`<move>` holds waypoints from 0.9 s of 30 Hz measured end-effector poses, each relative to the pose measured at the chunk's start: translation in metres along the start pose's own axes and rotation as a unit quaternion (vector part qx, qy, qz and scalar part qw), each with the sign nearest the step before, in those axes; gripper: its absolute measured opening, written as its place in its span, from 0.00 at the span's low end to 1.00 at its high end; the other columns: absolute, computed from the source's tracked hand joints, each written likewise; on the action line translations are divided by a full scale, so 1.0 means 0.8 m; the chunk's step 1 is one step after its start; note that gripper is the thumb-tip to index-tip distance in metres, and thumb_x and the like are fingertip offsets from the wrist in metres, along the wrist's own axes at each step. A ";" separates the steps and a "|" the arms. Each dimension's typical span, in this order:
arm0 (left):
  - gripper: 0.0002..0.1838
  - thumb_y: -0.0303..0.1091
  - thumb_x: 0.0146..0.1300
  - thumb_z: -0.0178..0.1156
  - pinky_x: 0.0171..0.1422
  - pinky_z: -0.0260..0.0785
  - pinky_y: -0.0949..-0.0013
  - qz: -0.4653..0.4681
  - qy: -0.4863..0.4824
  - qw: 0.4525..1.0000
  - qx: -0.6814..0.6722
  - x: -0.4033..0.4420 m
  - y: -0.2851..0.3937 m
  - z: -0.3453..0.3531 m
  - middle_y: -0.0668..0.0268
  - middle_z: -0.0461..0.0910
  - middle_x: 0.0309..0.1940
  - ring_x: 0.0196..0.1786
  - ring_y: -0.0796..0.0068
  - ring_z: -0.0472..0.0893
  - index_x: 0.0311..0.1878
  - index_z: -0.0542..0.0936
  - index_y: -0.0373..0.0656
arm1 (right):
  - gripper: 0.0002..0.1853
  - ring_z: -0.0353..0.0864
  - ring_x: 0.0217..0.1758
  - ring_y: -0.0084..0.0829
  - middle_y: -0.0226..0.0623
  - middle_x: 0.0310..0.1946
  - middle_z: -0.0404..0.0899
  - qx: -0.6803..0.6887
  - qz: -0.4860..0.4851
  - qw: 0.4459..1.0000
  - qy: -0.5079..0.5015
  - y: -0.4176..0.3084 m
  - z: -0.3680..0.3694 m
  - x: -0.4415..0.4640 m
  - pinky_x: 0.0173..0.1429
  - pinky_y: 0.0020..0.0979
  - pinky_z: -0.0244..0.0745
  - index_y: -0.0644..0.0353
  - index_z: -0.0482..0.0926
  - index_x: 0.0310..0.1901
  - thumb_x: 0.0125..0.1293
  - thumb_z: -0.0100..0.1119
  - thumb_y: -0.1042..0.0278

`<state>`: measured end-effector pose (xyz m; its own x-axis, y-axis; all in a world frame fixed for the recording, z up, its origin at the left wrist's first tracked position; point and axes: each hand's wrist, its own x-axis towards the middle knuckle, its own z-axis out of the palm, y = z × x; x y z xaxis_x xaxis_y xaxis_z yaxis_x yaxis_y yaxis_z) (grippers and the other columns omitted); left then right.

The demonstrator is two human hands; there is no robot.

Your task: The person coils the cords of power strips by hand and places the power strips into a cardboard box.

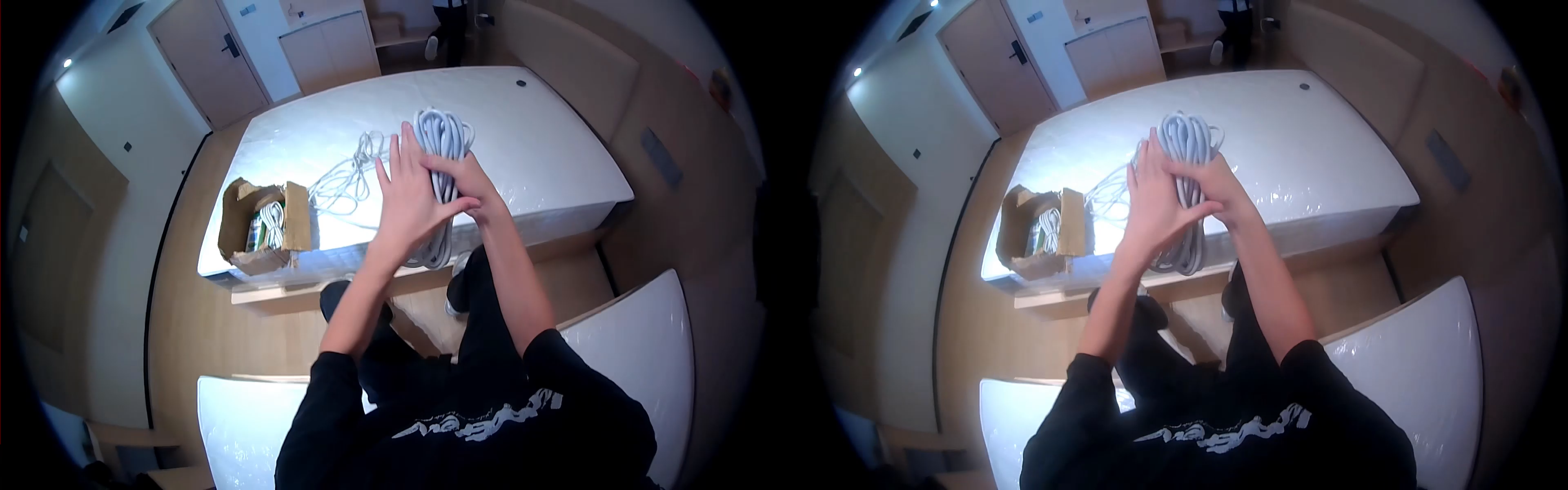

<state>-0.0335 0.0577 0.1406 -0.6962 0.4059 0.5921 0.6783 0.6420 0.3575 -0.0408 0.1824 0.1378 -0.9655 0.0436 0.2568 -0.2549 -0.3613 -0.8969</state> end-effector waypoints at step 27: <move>0.25 0.51 0.63 0.56 0.32 0.69 0.72 -0.406 -0.093 0.272 -0.868 -0.199 -0.165 0.209 0.63 0.73 0.37 0.32 0.77 0.75 0.49 0.70 0.37 | 0.22 0.77 0.27 0.30 0.43 0.28 0.76 0.268 0.168 0.940 -0.125 0.205 -0.064 -0.235 0.39 0.32 0.74 0.62 0.71 0.51 0.52 0.60 0.74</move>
<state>-0.0518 0.0172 -0.1218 -0.6729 0.7177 -0.1791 -0.7387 -0.6394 0.2131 0.0964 0.1628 -0.0757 -0.9271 -0.3528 0.1267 0.1911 -0.7357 -0.6498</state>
